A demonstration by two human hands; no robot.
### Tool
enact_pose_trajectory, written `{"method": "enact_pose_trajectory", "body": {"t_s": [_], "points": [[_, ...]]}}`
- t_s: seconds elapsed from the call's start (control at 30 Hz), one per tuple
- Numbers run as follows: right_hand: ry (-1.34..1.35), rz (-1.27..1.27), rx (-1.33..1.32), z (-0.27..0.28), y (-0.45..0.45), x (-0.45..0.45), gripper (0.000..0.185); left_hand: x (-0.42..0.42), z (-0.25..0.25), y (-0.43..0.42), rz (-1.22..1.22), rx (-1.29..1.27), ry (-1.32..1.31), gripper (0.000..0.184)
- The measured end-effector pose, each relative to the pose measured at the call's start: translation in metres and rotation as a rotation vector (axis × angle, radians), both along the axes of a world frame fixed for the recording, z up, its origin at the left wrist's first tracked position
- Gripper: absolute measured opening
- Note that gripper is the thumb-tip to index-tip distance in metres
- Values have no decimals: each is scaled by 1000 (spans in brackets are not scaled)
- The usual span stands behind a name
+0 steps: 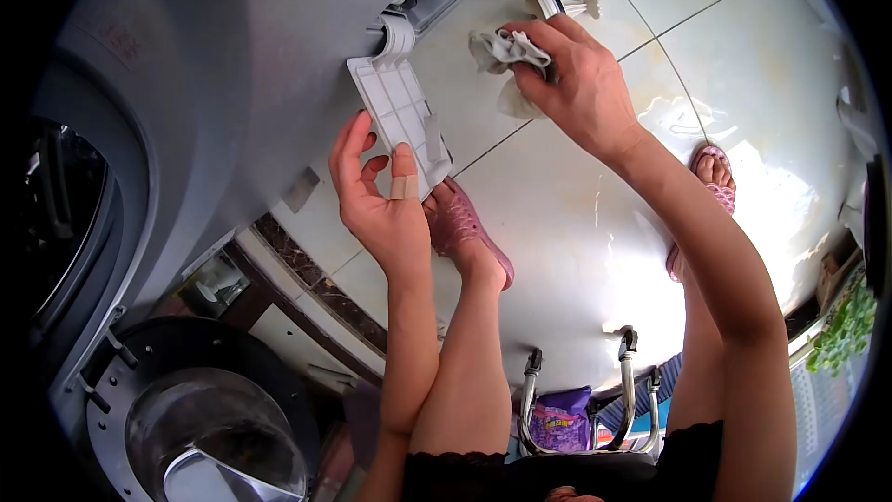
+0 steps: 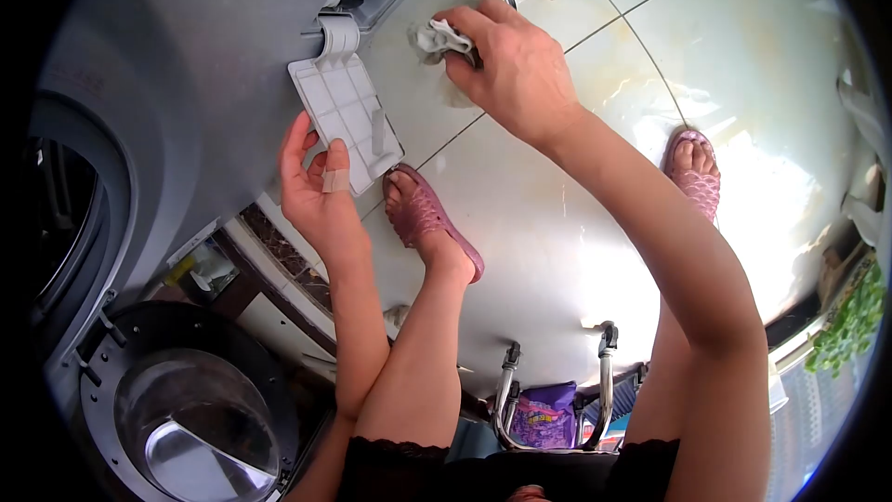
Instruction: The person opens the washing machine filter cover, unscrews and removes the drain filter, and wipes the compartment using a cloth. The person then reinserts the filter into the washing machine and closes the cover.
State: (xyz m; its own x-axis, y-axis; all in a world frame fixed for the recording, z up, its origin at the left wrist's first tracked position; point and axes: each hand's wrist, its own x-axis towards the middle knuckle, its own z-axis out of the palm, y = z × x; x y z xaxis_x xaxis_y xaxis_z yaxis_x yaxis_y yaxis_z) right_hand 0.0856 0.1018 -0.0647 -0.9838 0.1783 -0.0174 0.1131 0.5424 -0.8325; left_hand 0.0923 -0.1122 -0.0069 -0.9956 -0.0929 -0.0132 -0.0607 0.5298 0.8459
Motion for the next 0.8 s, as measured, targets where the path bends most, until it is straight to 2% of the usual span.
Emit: {"method": "enact_pose_trajectory", "body": {"t_s": [0.1,0.2,0.23,0.3,0.5,0.63,0.7,0.77,0.8], "points": [[167,-317,144,-17,12,-52,29,-1,2,3,-34,8,44,43],[206,-433,143,-38,-4,-76,32,-2,2,2,-56,-1,47,42],[351,-472,221,-43,-17,-78,23,-2,2,1,-59,-1,44,42],[236,-550,172,-46,-43,-84,25,-3,1,-1,-73,-9,43,41],[150,-363,16,-43,-112,-62,37,-6,0,-4,-107,-44,57,42],[300,-207,327,-40,-43,-57,36,-5,-1,-8,-127,-73,62,41],[245,-242,444,-47,-19,-60,37,-3,-1,-9,-124,-71,58,41],[260,-46,602,-60,-34,-56,43,-5,0,-7,-131,-65,44,41],[241,-38,594,-60,-48,-55,44,-5,1,-7,-133,-83,50,41]]}}
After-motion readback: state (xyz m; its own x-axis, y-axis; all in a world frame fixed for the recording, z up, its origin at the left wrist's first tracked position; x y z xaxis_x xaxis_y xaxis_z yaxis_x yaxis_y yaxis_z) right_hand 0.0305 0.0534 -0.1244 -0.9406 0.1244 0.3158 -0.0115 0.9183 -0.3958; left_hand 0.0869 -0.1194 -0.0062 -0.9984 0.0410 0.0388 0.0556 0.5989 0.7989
